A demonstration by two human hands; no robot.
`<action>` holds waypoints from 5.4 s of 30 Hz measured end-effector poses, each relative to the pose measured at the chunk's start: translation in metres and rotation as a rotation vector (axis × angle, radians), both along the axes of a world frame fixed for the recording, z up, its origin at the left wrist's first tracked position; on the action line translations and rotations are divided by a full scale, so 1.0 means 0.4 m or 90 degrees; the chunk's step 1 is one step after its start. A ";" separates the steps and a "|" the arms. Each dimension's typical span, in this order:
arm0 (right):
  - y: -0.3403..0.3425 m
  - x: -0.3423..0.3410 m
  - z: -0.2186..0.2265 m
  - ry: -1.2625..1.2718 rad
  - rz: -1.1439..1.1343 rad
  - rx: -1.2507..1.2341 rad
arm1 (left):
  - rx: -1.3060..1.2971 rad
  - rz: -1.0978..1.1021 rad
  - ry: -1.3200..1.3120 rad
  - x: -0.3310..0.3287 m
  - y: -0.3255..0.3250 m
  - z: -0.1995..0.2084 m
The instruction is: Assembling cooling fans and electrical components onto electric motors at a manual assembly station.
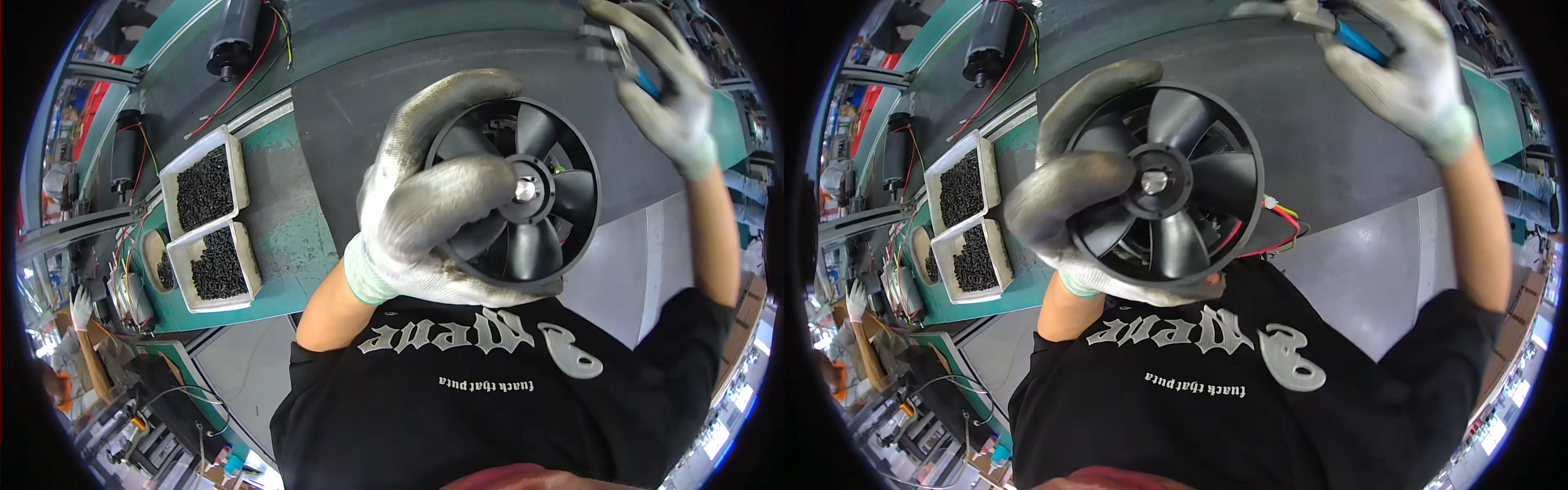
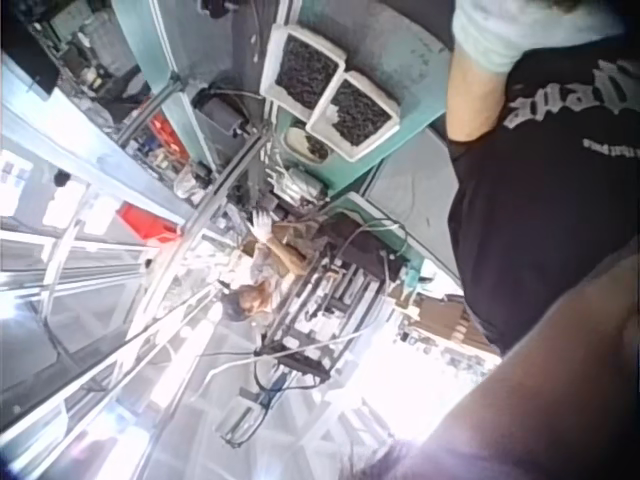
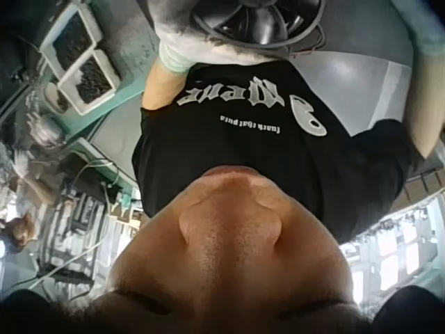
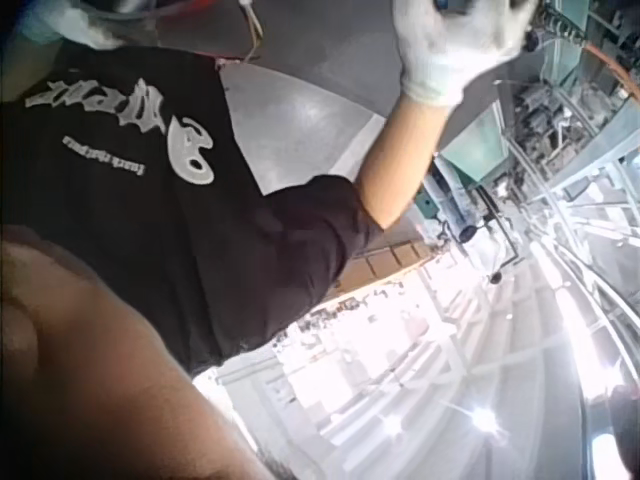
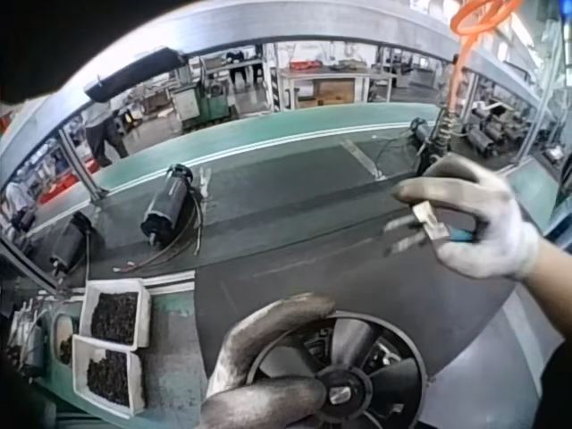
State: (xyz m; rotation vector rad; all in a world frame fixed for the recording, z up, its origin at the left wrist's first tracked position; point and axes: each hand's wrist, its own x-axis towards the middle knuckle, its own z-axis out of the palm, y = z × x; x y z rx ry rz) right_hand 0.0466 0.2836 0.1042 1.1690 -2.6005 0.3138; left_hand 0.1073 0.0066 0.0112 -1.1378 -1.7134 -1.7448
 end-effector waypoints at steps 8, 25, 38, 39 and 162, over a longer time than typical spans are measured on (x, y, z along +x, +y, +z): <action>0.141 0.092 -0.477 0.024 -0.444 -0.076 | 0.038 -0.083 -0.012 -0.018 -0.020 -0.004; -0.192 0.185 -0.092 -0.099 0.269 -0.359 | 0.046 -0.155 -0.097 0.018 -0.024 0.010; -0.201 0.217 -0.259 -0.321 -0.131 -0.701 | -0.067 0.054 -0.083 0.016 -0.020 -0.015; -0.203 0.242 -0.311 -0.534 -0.174 -0.892 | -0.125 0.153 -0.040 0.027 -0.022 -0.007; -0.286 0.085 -0.153 -0.551 0.238 -1.136 | 0.741 -0.320 -0.671 0.093 -0.093 -0.181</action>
